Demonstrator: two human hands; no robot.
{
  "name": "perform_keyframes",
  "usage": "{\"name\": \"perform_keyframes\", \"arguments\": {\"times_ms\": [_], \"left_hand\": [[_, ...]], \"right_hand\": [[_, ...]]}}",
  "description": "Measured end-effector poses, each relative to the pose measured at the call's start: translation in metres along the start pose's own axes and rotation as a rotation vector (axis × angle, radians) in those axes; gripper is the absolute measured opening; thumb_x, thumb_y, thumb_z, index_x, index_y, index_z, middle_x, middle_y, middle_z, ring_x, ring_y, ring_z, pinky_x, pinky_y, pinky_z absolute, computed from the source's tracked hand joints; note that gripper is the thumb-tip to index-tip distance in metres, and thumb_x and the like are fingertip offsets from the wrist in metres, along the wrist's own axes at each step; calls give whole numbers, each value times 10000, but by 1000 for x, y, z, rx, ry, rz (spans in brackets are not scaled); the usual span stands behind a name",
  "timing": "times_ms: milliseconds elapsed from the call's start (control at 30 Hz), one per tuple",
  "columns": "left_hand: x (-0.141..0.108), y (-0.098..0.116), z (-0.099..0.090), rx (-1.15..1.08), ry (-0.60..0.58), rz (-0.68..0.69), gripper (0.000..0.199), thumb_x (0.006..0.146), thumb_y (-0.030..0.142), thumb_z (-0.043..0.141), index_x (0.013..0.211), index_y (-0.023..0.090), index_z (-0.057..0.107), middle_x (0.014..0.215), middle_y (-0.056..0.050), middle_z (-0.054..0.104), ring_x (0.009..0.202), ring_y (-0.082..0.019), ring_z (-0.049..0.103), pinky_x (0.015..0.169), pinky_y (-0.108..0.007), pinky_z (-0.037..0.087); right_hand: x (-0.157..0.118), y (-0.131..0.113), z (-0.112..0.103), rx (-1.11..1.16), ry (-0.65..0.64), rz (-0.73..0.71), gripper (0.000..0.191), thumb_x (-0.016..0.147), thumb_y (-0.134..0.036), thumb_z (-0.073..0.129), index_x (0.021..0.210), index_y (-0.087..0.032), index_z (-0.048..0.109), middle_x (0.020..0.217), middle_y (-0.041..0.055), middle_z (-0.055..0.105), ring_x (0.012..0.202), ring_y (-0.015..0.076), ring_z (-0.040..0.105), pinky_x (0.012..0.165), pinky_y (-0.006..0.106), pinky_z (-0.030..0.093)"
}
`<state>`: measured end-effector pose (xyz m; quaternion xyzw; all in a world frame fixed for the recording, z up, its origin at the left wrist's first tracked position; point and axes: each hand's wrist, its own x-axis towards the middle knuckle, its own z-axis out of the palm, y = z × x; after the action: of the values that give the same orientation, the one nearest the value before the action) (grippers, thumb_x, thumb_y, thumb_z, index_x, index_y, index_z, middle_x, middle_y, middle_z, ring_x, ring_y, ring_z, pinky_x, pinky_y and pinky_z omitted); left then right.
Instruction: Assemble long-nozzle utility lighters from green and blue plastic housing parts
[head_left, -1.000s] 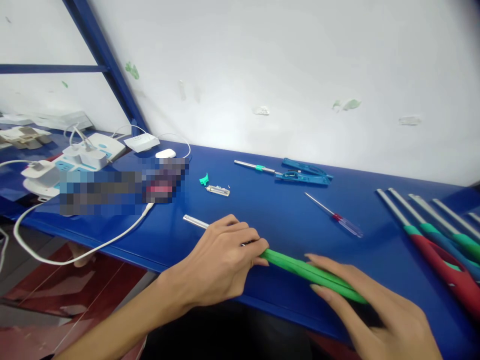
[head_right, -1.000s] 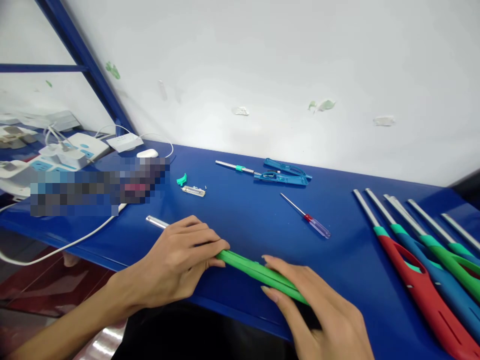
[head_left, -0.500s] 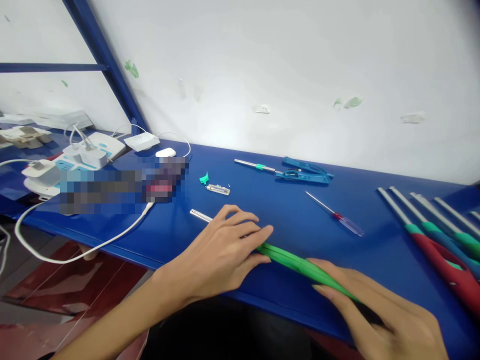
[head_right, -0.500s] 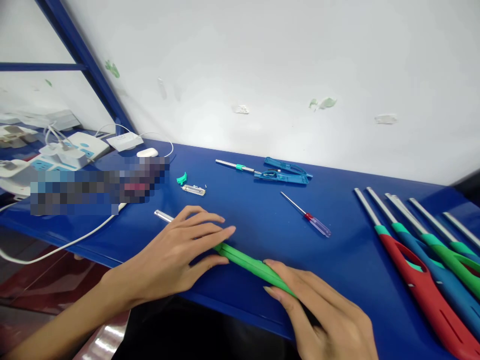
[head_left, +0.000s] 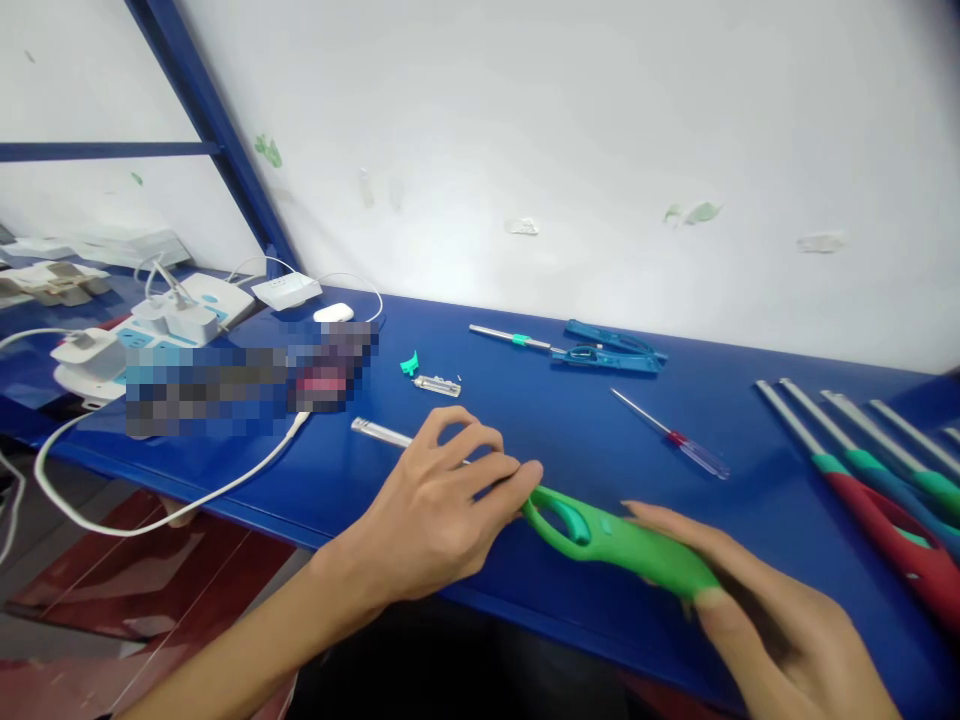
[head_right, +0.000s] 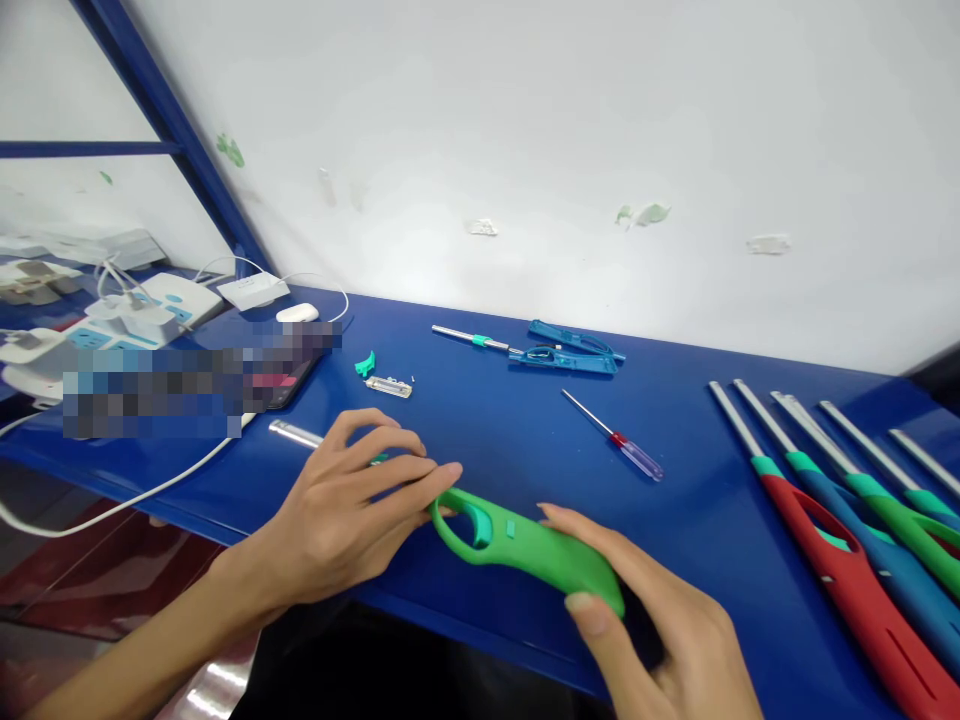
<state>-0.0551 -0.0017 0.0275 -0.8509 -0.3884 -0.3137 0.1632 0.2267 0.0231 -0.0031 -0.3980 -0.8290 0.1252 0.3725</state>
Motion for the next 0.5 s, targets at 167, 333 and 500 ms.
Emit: {"name": "perform_keyframes", "arguments": {"times_ms": [167,333,500], "left_hand": [[-1,5,1,48,-51,14,259,983,13,586,1205,98,686,972,-54,757,957,-227,625,947,-450,416],[1,9,-4,-191,-263,-183,258,1043,241,618,1279,151,667,984,-39,707,979,-203,580,979,-422,410],[2,9,-3,-239,-321,-222,241,1057,319,594,1218,176,702,984,-42,670,986,-212,539,968,-412,413]], "right_hand": [[-7,3,2,70,63,199,183,930,-481,700,1048,-372,789,1034,-94,825,866,145,805,747,115,610],[-13,-4,9,29,260,312,226,917,-504,704,1011,-315,787,1029,-23,802,911,214,771,801,254,624],[-9,-4,3,2,94,110,152,970,-403,666,1088,-364,753,1087,-56,761,930,150,751,841,216,593]]}}
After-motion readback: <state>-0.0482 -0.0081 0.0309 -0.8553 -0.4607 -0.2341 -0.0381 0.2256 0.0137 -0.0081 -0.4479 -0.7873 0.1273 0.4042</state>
